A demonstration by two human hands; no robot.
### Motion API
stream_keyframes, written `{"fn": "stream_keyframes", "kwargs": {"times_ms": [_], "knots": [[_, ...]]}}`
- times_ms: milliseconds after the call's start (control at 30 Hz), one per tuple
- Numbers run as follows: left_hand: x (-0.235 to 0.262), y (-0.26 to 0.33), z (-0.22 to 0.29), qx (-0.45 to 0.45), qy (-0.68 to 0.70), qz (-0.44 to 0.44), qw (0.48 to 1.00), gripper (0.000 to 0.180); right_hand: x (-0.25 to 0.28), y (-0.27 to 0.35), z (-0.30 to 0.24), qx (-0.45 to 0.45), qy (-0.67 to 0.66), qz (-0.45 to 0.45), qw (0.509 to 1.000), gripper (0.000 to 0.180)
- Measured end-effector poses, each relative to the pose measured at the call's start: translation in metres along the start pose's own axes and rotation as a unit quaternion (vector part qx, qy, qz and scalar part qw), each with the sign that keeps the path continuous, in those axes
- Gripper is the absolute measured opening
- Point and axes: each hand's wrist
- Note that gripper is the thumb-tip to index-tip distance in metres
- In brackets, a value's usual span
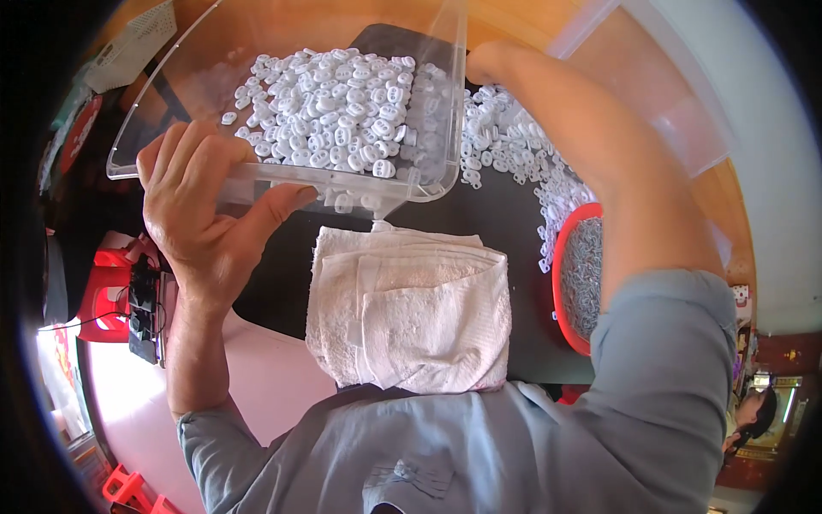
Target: Manually attaching small white plastic components to metal rings at a workbench.
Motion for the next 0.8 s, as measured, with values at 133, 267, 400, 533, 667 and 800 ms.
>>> {"fn": "stream_keyframes", "kwargs": {"times_ms": [133,267,400,533,667,800], "knots": [[0.001,0.001,0.002,0.002,-0.01,0.005,1.0,0.045,0.006,-0.006,0.01,0.025,0.164,-0.103,0.981,0.039],[-0.003,-0.003,0.001,-0.001,0.001,0.01,1.0,0.046,0.002,-0.035,0.026,-0.04,0.016,-0.018,0.999,0.033],[-0.002,0.001,0.0,0.001,-0.011,0.012,1.0,0.047,-0.009,-0.037,-0.01,-0.058,-0.115,0.085,0.988,0.027],[-0.002,0.001,0.0,-0.009,-0.008,0.017,1.0,0.047,-0.044,-0.037,0.021,-0.097,-0.25,0.172,0.948,0.022],[-0.001,0.008,-0.003,0.006,-0.027,0.011,1.0,0.047,0.019,0.016,0.0,-0.11,-0.117,-0.082,0.984,0.041],[-0.001,0.001,-0.001,-0.011,-0.02,0.016,1.0,0.048,-0.042,-0.06,0.016,-0.098,-0.17,0.071,0.978,0.041]]}}
Point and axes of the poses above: each hand's wrist, its own y-axis away from the middle knuckle, its own x-axis out of the back of the hand, z = x × y, and after that the axes turned 9 degrees about -x, right-handed
